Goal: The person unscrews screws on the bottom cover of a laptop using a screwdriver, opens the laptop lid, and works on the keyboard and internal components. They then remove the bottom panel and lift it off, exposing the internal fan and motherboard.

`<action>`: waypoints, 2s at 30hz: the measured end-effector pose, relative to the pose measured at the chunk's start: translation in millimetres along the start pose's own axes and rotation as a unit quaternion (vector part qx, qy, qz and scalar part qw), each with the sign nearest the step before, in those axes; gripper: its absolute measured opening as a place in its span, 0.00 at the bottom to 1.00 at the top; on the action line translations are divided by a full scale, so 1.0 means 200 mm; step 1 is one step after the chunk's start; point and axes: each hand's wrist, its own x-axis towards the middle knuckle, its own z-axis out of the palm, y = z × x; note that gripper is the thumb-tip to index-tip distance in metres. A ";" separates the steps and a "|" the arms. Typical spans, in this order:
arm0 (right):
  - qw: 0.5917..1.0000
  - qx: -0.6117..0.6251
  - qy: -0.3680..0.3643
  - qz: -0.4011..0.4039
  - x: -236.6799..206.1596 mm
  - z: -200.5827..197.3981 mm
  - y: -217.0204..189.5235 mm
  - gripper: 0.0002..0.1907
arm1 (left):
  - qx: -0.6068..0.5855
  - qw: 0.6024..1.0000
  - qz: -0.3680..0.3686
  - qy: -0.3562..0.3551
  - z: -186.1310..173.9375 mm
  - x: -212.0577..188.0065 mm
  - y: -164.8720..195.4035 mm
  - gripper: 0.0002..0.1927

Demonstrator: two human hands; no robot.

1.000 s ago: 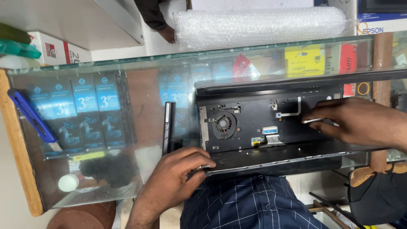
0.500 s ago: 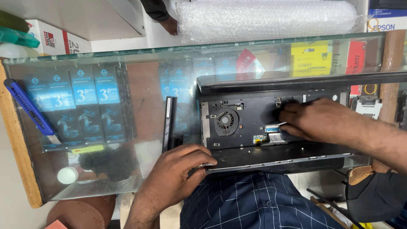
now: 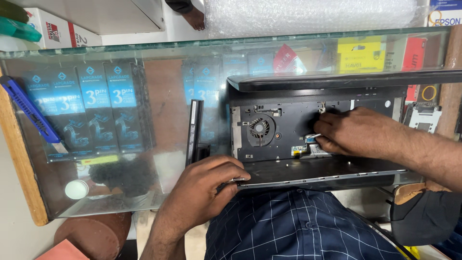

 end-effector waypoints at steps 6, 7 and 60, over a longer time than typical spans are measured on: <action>0.999 0.017 0.029 -0.002 -0.01 0.04 -0.01 0.18 | -0.010 1.000 0.001 -0.004 0.00 0.00 -0.01 0.15; 1.000 0.016 0.026 0.003 -0.01 0.05 -0.01 0.19 | -0.013 1.000 0.001 -0.002 0.00 -0.01 -0.01 0.15; 0.952 0.258 -0.079 0.146 -0.07 0.12 0.14 0.20 | -0.018 1.000 0.015 0.004 0.02 -0.03 -0.02 0.15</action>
